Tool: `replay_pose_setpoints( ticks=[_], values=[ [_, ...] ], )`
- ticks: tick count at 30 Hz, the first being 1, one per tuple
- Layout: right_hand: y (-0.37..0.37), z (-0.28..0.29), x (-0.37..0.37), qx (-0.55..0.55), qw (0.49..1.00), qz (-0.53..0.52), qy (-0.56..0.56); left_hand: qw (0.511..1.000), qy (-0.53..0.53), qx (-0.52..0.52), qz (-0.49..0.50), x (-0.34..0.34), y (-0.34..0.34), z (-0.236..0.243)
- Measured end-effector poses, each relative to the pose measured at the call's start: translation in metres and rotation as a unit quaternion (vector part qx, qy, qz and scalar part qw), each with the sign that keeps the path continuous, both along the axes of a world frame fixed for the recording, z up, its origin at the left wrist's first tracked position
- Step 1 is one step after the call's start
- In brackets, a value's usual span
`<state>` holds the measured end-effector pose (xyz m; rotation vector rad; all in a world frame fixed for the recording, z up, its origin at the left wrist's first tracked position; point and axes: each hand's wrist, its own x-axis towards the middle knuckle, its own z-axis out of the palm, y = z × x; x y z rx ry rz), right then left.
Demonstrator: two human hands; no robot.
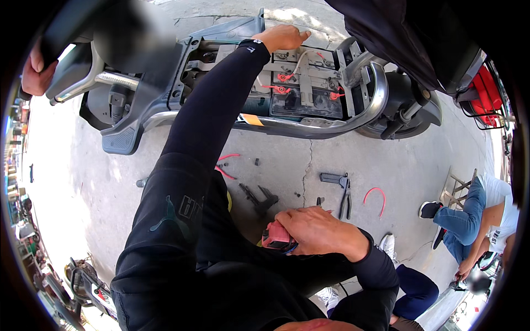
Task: The person works on the battery compartment of an electric scooter, using a multimeter to test connections and wires. They strip and connect red wires to the battery terminals, then use a power drill to secure components within the compartment.
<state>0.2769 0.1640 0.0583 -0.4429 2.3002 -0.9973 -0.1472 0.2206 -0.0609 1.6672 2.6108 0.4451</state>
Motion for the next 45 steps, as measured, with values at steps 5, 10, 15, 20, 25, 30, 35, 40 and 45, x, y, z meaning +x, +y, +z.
replay_pose_setpoints(
  ticks=[5, 10, 15, 20, 25, 30, 35, 40, 45],
  values=[
    [0.002, 0.010, 0.022, 0.019, 0.999, -0.019, -0.038, 0.973, -0.134, -0.155, 0.106, 0.039, 0.022, 0.001],
    [0.005, 0.016, 0.033, 0.013, 0.999, -0.020, -0.036, 0.979, -0.137, -0.124, 0.081, 0.025, 0.023, -0.015],
    [0.002, 0.016, 0.035, 0.006, 1.000, -0.012, -0.026, 0.988, -0.092, -0.124, 0.002, 0.007, 0.005, -0.014],
    [0.008, 0.007, 0.026, 0.011, 0.999, -0.043, 0.012, 0.964, -0.249, -0.045, -0.078, -0.029, -0.050, 0.045],
    [-0.002, 0.009, 0.014, 0.015, 0.999, 0.010, 0.033, 0.951, -0.206, -0.132, 0.191, -0.073, -0.130, 0.049],
    [-0.005, 0.010, 0.009, 0.042, 0.998, 0.008, 0.055, 0.879, -0.370, -0.141, 0.264, -0.069, -0.153, 0.030],
    [-0.008, 0.009, 0.019, 0.045, 0.998, -0.013, 0.041, 0.897, -0.338, -0.101, 0.265, -0.007, -0.139, 0.061],
    [-0.010, 0.013, 0.014, 0.047, 0.997, 0.014, 0.058, 0.987, 0.057, -0.147, 0.027, -0.064, -0.184, -0.010],
    [-0.012, 0.009, 0.011, 0.051, 0.997, 0.001, 0.056, 0.935, -0.267, -0.101, 0.209, -0.006, -0.137, 0.054]
  ],
)
